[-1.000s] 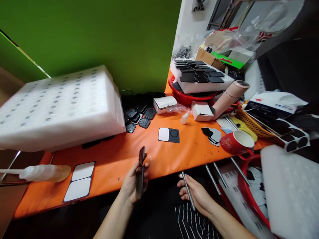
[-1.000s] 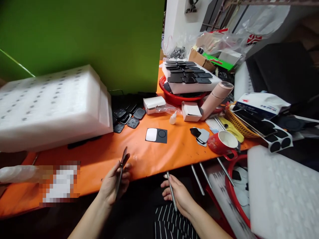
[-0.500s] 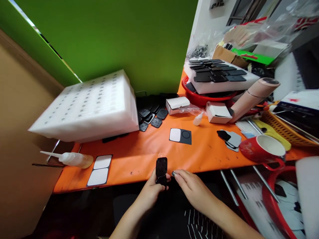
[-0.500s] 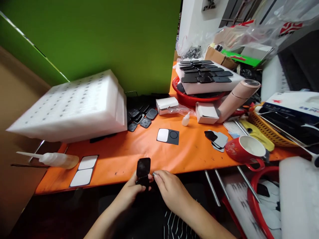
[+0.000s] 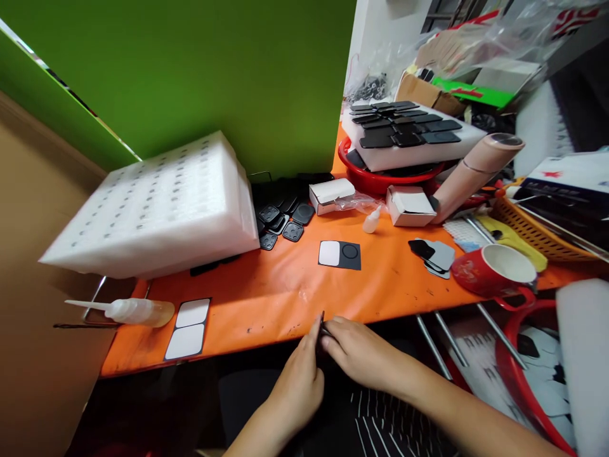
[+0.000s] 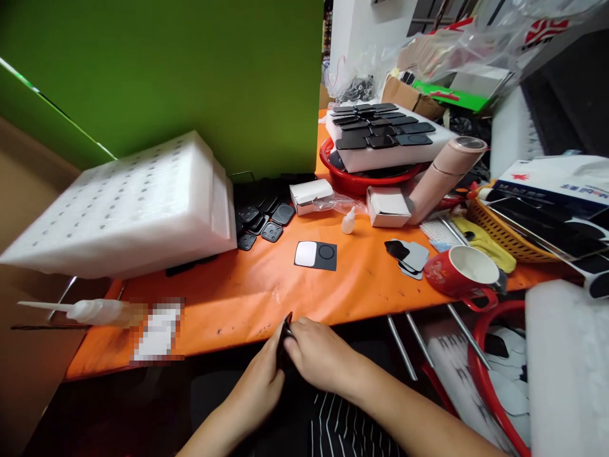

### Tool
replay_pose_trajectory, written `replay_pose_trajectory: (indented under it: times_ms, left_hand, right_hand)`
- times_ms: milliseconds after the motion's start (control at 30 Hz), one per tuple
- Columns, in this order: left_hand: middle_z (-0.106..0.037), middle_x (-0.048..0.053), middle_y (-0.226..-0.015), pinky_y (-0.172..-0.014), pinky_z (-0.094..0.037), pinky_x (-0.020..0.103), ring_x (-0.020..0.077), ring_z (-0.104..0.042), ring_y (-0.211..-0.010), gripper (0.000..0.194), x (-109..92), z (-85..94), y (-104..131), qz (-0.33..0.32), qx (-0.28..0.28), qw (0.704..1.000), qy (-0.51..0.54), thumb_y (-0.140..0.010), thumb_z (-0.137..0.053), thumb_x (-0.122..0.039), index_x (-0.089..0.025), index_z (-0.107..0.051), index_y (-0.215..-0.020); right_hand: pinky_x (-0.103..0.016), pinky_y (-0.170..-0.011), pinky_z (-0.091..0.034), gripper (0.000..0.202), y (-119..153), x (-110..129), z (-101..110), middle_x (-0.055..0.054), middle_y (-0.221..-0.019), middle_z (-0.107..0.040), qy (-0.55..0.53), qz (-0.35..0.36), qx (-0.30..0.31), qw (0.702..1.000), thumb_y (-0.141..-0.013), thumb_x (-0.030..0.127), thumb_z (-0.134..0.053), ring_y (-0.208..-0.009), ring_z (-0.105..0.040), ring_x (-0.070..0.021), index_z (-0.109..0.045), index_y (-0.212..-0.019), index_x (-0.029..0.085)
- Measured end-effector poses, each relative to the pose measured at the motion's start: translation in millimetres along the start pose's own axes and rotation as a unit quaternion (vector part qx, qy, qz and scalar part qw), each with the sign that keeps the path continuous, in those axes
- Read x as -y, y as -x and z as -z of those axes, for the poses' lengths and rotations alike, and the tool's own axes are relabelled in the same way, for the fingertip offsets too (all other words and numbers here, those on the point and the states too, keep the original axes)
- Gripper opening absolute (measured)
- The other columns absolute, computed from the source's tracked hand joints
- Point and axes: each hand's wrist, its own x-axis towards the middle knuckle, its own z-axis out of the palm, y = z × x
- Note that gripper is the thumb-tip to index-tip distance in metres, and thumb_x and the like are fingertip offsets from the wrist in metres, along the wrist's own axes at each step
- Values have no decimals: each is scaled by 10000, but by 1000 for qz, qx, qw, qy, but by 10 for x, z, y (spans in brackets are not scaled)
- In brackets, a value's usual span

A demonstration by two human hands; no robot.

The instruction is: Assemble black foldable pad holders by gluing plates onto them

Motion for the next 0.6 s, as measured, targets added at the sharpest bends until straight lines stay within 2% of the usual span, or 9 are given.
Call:
replay_pose_trajectory:
  times_ms: [133,267,367,433,467,600]
  left_hand:
    - [-376,103,-1434,-1094,-283,422,201,-380,-1293,846,-22,15,21,5,27,999,21,-675,-344,70,-176,-110,-1450]
    - [-393,88,-1426,-1099,-260,436,222,-367,-1299,814,-30,5,4,25,22,997,73,-670,-370,56,-194,-216,-1429]
    - [-490,110,-1346,-1029,-355,480,275,-456,-1225,777,-39,-34,-43,111,16,974,195,-628,-397,43,-158,-327,-1375]
    - [-546,132,-1279,-939,-437,497,307,-516,-1155,774,-45,-62,-71,175,15,949,262,-602,-402,34,-125,-333,-1356]
    - [-546,130,-1279,-932,-441,496,311,-513,-1157,783,-47,-71,-79,182,11,946,269,-602,-405,32,-127,-319,-1363]
    - [-372,61,-1443,-1097,-240,447,252,-325,-1319,888,-53,-58,-65,95,-13,982,162,-607,-398,61,-223,-211,-1428]
  right_hand:
    - [-277,-636,-381,222,15,11,36,-70,-826,-625,-19,-1,8,1000,-849,356,-502,-737,-564,-185,-601,-863,158]
    - [-258,-615,-358,219,25,37,-27,-34,-757,-610,-25,18,-10,999,-876,298,-469,-687,-547,-151,-595,-751,171]
    - [-252,-627,-381,280,55,42,-64,-28,-775,-585,-54,17,-20,998,-922,281,-384,-698,-543,-141,-578,-750,177]
    - [-261,-656,-408,294,74,44,-72,-40,-811,-573,-62,13,-20,998,-940,254,-326,-724,-548,-147,-577,-807,177]
    - [-271,-674,-418,293,79,50,-73,-47,-824,-571,-55,13,-20,998,-942,239,-313,-738,-550,-153,-576,-830,175]
    - [-322,-729,-434,250,71,109,-67,-82,-833,-587,25,-3,-2,1000,-917,192,-357,-782,-569,-196,-587,-832,146]
